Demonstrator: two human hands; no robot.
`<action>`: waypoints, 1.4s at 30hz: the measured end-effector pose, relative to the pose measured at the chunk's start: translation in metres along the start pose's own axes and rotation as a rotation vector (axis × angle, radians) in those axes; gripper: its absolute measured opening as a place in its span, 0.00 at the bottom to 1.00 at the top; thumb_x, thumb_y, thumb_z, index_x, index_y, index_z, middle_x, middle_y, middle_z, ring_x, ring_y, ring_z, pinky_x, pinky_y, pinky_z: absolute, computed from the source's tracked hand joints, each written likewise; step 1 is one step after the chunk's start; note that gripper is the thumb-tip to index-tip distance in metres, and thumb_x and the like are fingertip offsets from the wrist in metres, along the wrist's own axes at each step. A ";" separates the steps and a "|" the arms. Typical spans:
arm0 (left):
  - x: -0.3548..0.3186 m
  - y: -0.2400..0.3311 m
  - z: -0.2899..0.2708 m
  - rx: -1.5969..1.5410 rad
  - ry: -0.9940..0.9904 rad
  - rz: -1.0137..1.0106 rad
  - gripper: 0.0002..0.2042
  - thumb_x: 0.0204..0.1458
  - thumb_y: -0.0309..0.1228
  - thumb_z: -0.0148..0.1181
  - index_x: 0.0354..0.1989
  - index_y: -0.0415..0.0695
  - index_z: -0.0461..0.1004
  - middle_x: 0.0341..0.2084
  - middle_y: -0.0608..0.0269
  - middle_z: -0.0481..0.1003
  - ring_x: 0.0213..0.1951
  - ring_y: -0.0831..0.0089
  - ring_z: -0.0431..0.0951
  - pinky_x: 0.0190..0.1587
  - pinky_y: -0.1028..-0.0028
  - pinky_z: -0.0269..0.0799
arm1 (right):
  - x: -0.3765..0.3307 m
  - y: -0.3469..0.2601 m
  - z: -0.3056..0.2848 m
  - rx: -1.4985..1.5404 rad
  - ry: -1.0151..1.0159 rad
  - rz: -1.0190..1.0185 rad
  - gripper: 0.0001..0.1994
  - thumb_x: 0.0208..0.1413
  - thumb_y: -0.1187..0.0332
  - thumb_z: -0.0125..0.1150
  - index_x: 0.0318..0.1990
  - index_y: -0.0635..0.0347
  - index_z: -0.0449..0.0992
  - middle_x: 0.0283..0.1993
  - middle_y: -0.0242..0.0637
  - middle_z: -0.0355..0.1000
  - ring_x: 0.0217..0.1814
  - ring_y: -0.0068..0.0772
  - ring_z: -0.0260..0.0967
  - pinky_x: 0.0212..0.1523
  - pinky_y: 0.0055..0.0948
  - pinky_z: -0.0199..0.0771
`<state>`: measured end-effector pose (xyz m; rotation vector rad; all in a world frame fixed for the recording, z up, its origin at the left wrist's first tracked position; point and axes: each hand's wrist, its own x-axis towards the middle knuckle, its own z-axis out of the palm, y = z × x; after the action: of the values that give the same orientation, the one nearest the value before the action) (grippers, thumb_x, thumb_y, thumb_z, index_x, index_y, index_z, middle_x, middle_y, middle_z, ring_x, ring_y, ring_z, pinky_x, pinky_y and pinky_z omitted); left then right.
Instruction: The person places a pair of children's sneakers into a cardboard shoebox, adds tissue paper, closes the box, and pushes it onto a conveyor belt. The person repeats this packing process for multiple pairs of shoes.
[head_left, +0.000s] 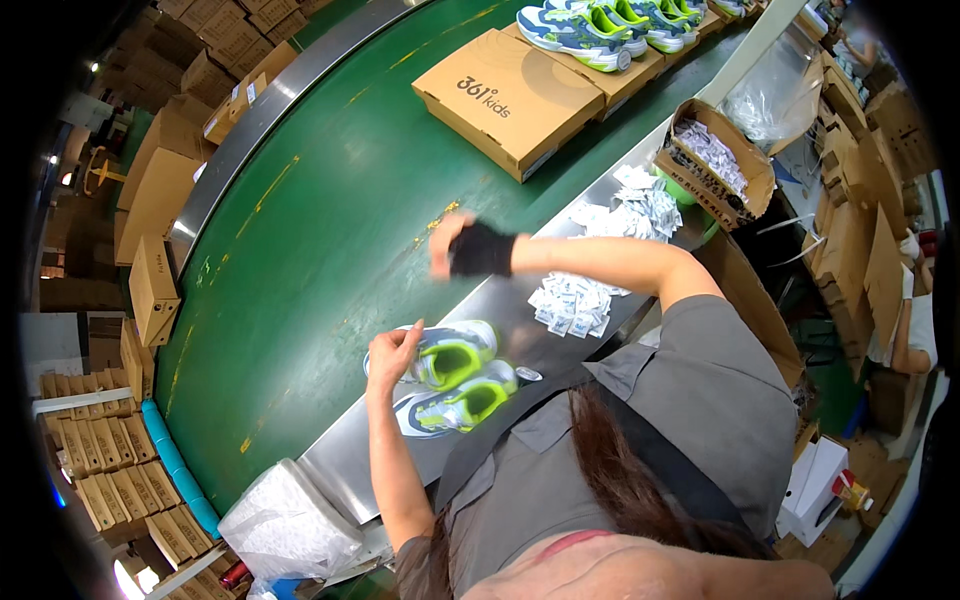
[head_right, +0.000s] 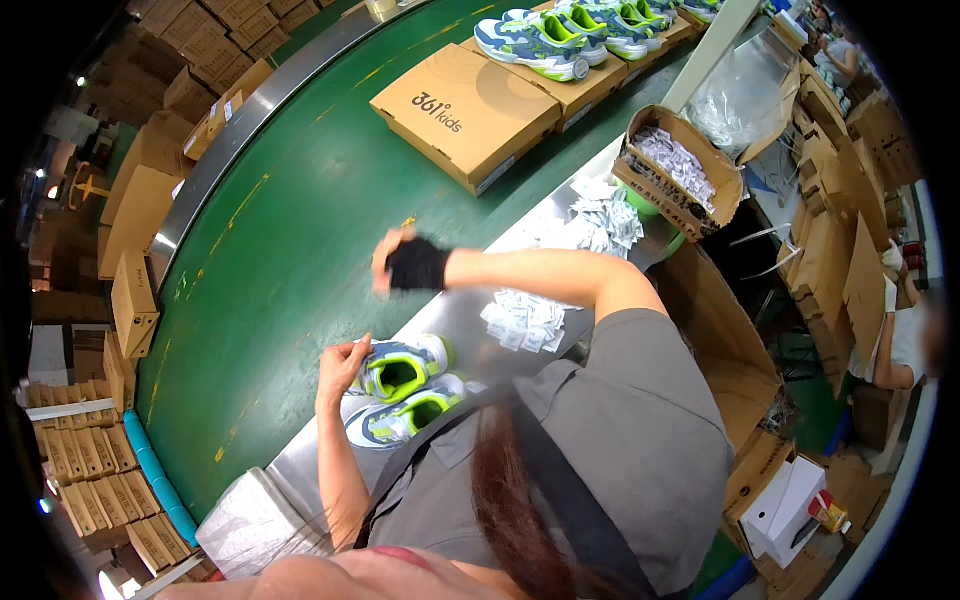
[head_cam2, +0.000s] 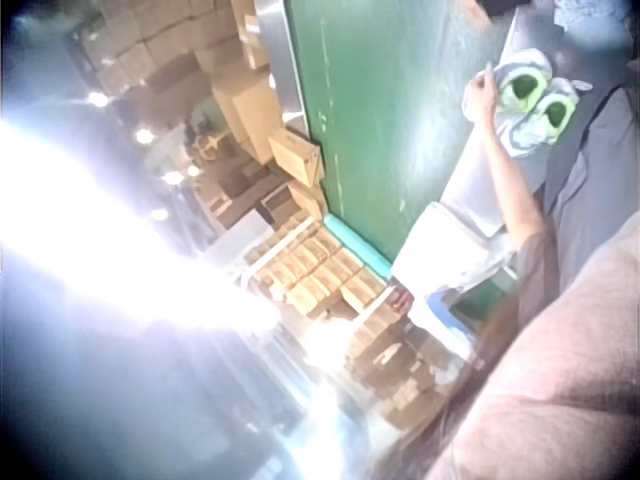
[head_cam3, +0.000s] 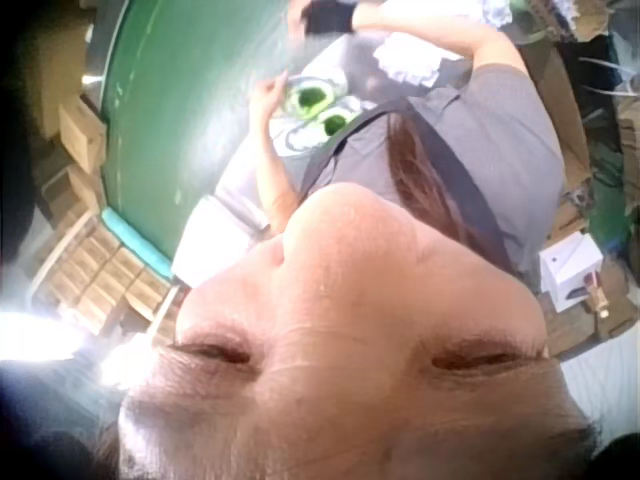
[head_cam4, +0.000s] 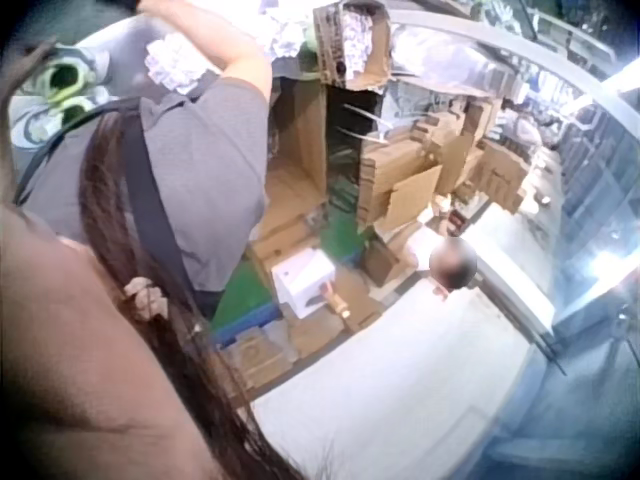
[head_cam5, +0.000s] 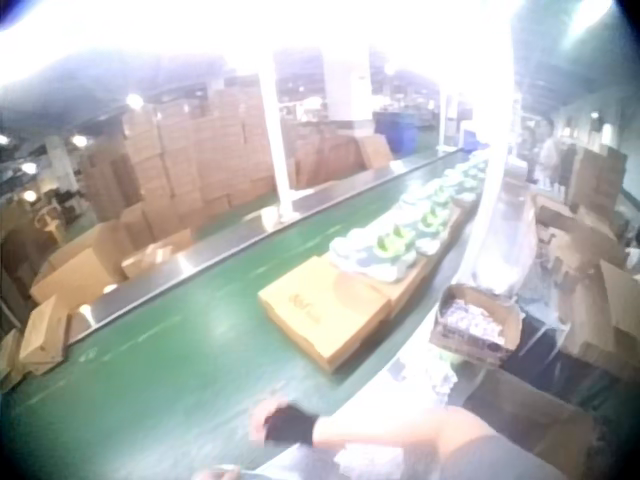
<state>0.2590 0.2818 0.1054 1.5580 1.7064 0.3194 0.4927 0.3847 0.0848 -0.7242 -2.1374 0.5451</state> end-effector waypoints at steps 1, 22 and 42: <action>0.002 0.008 0.000 0.021 -0.030 -0.018 0.23 0.46 0.48 0.55 0.19 0.33 0.74 0.10 0.55 0.71 0.16 0.74 0.69 0.24 0.70 0.66 | 0.007 0.033 -0.021 -0.260 -0.071 0.143 0.11 0.38 0.58 0.57 0.27 0.52 0.74 0.35 0.39 0.70 0.39 0.42 0.64 0.39 0.39 0.63; 0.059 0.032 0.009 0.529 0.106 0.259 0.21 0.43 0.42 0.58 0.45 0.46 0.70 0.40 0.45 0.69 0.43 0.52 0.70 0.44 0.61 0.65 | 0.021 0.019 -0.184 0.915 0.617 0.706 0.20 0.43 0.68 0.61 0.48 0.57 0.69 0.36 0.32 0.71 0.36 0.21 0.66 0.36 0.23 0.67; -0.106 -0.159 -0.102 -0.038 0.607 0.264 0.14 0.53 0.30 0.51 0.45 0.34 0.68 0.37 0.56 0.73 0.37 0.73 0.72 0.41 0.76 0.67 | -0.210 -0.099 0.063 -0.598 0.112 0.683 0.15 0.48 0.66 0.54 0.44 0.57 0.67 0.33 0.42 0.64 0.31 0.43 0.68 0.28 0.36 0.70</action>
<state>0.0665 0.1813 0.1086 1.7725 1.9111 1.0403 0.5208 0.1648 -0.0088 -1.8015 -1.9168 0.1784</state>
